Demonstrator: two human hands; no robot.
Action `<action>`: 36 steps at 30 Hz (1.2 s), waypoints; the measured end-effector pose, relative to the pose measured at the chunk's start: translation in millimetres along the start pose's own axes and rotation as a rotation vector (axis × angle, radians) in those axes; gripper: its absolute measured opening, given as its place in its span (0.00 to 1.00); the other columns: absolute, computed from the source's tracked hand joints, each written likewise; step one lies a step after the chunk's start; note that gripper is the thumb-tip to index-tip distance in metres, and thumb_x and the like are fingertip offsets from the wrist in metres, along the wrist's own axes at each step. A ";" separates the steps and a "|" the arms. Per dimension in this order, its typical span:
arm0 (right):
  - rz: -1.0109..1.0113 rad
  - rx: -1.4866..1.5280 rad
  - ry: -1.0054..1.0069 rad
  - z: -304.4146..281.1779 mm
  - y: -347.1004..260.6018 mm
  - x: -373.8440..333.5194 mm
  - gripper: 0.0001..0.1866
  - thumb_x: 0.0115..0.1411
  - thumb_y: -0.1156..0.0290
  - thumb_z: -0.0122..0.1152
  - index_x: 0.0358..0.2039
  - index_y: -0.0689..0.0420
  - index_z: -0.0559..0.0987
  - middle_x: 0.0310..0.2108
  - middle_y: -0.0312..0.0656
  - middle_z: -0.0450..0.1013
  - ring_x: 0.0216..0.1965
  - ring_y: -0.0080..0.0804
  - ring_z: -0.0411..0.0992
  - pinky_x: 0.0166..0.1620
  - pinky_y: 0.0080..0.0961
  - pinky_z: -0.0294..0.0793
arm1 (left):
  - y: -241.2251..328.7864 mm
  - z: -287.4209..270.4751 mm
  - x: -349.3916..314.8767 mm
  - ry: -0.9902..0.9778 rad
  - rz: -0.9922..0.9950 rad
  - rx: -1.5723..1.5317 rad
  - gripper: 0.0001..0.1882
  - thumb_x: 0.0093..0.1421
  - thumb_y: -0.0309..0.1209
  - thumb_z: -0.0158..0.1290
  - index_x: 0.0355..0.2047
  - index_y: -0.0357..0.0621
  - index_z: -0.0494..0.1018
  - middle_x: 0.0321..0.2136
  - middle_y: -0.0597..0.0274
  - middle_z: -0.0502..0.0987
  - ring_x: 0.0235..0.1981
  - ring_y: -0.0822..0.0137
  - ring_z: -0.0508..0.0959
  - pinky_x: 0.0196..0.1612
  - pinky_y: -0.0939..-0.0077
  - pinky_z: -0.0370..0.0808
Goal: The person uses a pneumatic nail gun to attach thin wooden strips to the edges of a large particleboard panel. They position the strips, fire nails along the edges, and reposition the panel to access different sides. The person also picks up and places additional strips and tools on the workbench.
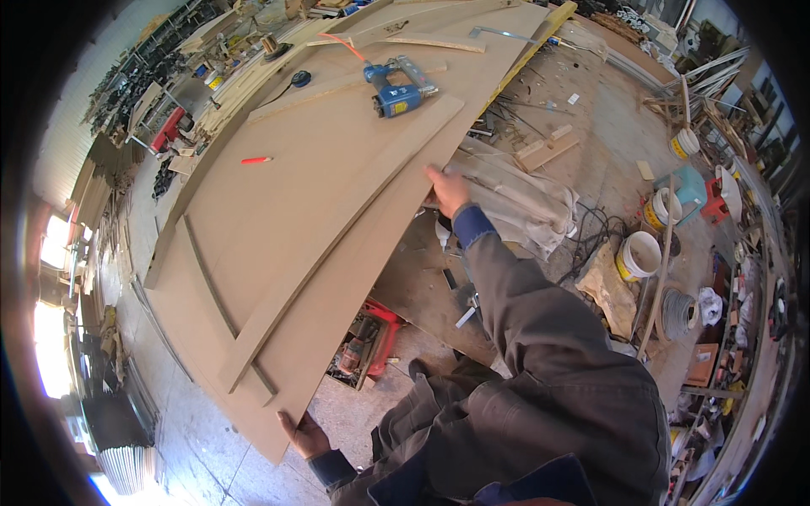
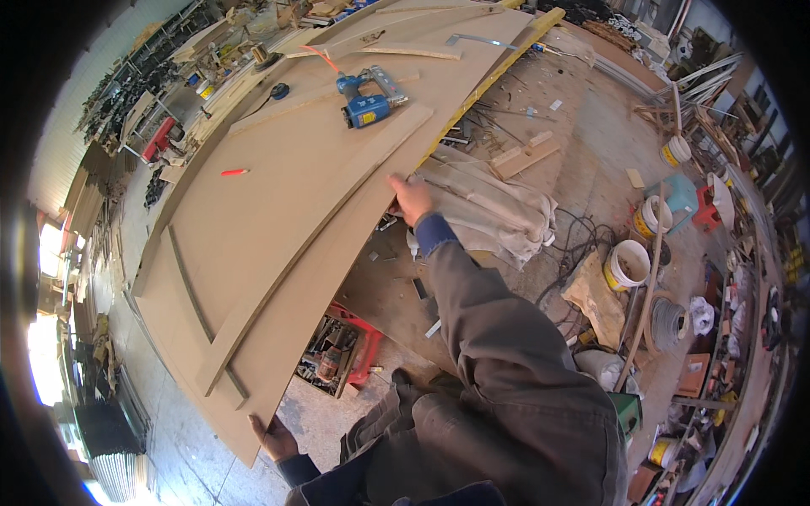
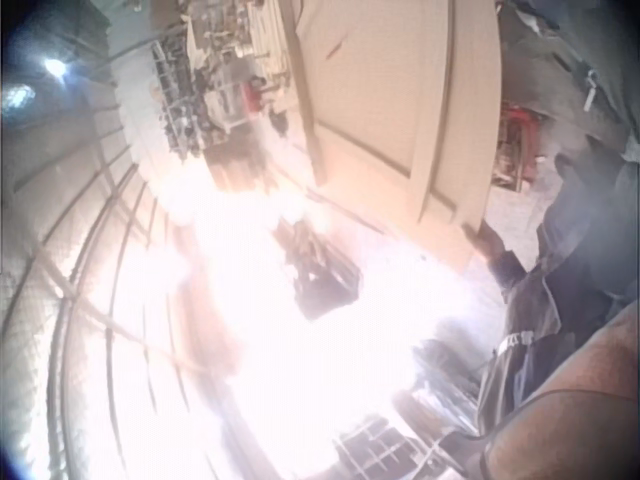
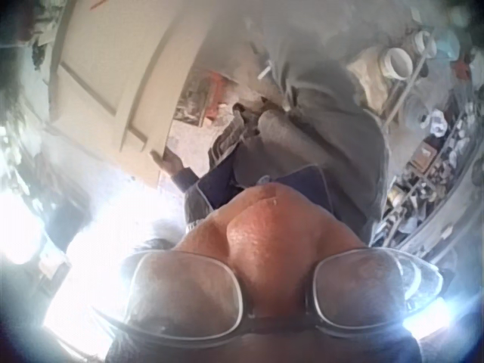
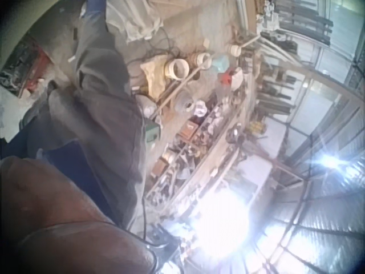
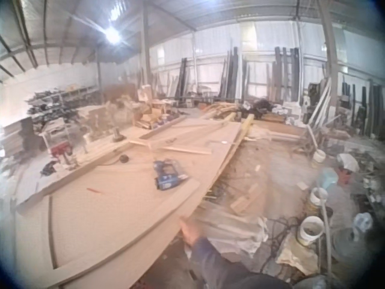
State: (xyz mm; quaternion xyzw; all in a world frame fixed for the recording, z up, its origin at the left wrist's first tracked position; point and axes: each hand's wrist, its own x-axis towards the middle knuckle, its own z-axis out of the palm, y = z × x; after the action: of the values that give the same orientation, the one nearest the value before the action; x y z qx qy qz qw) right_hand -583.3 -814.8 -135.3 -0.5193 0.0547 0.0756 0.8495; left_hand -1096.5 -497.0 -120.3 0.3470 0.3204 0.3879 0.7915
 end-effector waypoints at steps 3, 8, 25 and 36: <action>0.034 -0.029 0.044 11.4 1.1 -42.7 0.13 0.62 0.62 0.61 0.35 0.61 0.78 0.24 0.40 0.76 0.17 0.28 0.73 0.16 0.24 0.68 | 20.8 -37.6 11.9 0.016 -0.010 0.014 0.20 0.68 0.40 0.55 0.51 0.37 0.75 0.50 0.57 0.79 0.52 0.67 0.78 0.57 0.75 0.74; 0.057 0.001 0.025 12.9 11.6 -109.4 0.15 0.64 0.61 0.59 0.36 0.62 0.77 0.25 0.40 0.76 0.18 0.27 0.73 0.18 0.23 0.70 | 54.0 -72.0 5.7 0.059 -0.040 0.018 0.20 0.68 0.40 0.54 0.52 0.37 0.74 0.50 0.57 0.79 0.51 0.67 0.79 0.55 0.76 0.76; -0.013 0.058 0.104 -25.0 -5.1 -93.3 0.14 0.64 0.66 0.61 0.45 0.62 0.76 0.39 0.40 0.78 0.37 0.30 0.78 0.38 0.28 0.80 | 23.9 -14.8 -62.0 0.240 -0.074 0.029 0.25 0.69 0.47 0.50 0.58 0.42 0.70 0.53 0.58 0.77 0.54 0.65 0.76 0.53 0.70 0.76; 0.126 0.050 -0.138 -2.6 -1.6 -99.3 0.14 0.68 0.61 0.54 0.42 0.60 0.76 0.31 0.41 0.78 0.26 0.30 0.76 0.27 0.28 0.76 | 32.6 -59.6 12.4 0.140 0.036 0.027 0.23 0.69 0.43 0.52 0.55 0.40 0.72 0.52 0.58 0.77 0.54 0.64 0.76 0.59 0.66 0.73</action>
State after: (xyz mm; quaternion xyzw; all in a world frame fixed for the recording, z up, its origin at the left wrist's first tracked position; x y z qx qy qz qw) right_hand -680.6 -825.0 -118.0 -0.4872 0.0303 0.1629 0.8574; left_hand -1149.4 -453.8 -130.3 0.3354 0.3741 0.4208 0.7553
